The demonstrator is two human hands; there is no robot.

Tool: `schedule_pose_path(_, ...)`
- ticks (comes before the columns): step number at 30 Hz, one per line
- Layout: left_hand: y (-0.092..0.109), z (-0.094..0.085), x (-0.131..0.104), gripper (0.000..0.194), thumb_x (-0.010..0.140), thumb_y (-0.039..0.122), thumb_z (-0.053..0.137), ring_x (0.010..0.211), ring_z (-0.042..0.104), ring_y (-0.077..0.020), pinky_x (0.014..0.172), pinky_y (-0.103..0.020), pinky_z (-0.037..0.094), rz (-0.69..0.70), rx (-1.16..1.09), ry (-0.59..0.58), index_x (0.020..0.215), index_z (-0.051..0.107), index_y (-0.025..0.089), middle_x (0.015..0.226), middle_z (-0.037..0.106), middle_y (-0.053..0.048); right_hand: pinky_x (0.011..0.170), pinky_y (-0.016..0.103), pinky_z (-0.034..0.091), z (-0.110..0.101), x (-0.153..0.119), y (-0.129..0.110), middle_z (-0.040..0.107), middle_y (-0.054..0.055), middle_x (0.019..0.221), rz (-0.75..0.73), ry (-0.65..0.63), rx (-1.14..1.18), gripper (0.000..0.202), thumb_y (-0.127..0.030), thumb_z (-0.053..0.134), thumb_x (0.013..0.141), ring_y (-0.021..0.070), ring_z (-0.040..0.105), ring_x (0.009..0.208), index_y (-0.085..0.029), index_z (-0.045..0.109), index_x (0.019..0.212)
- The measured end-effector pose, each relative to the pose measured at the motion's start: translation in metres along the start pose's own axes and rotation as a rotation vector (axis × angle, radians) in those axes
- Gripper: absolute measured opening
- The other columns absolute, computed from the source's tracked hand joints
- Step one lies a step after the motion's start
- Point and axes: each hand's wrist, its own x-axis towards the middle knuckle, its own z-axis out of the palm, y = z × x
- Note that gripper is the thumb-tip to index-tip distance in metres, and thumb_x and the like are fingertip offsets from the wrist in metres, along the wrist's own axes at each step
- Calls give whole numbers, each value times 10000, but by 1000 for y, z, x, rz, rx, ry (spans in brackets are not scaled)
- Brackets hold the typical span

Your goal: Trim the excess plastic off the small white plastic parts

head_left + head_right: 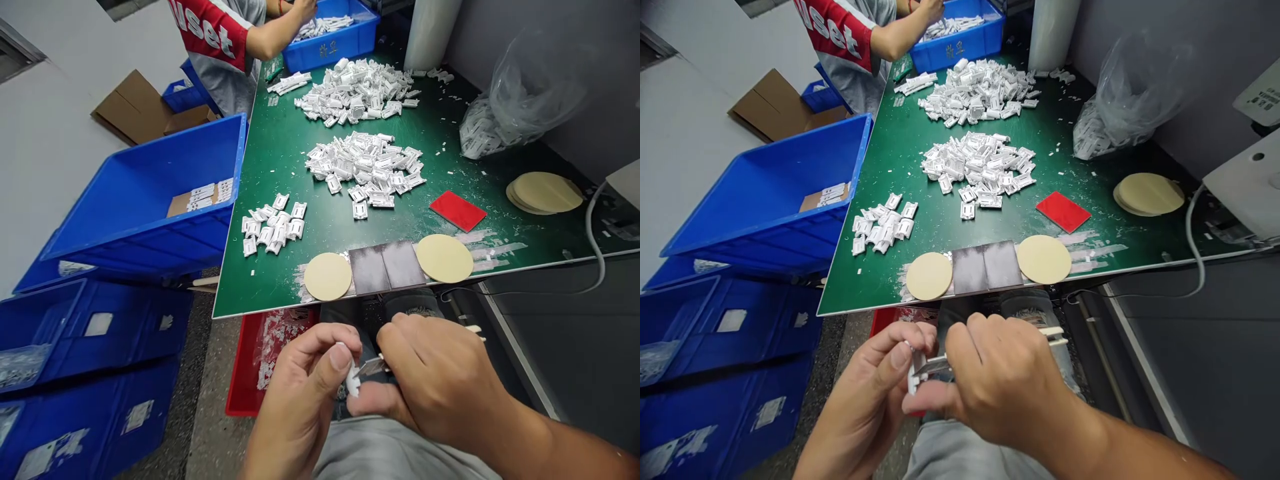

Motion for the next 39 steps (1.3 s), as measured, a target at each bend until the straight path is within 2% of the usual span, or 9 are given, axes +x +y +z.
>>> schedule_pose_path(12, -1, -1, 2, 177, 726, 367, 783, 807, 546, -149, 738, -228, 438, -50, 13, 7, 775, 734, 204, 849, 629, -27, 532, 344, 148, 3, -2, 1, 407, 2, 534, -15, -11, -58, 534, -589, 295, 969, 176, 302, 505, -221, 462, 620)
schedule_pose_path(29, -4, 0, 3, 165, 733, 349, 780, 802, 542, -139, 722, -204, 450, -5, 45, 51, 782, 737, 197, 848, 625, -31, 542, 350, 146, 1, -4, 3, 380, -5, 542, -8, -15, -116, 527, -614, 284, 962, 183, 268, 518, -235, 442, 631)
schedule_pose_path(39, -5, 2, 6, 127, 781, 336, 743, 767, 533, -106, 702, -166, 441, -5, 38, 26, 796, 731, 211, 841, 621, -15, 536, 351, 138, 2, -7, 4, 385, -4, 535, -17, -5, -96, 524, -589, 291, 969, 181, 276, 507, -229, 443, 621)
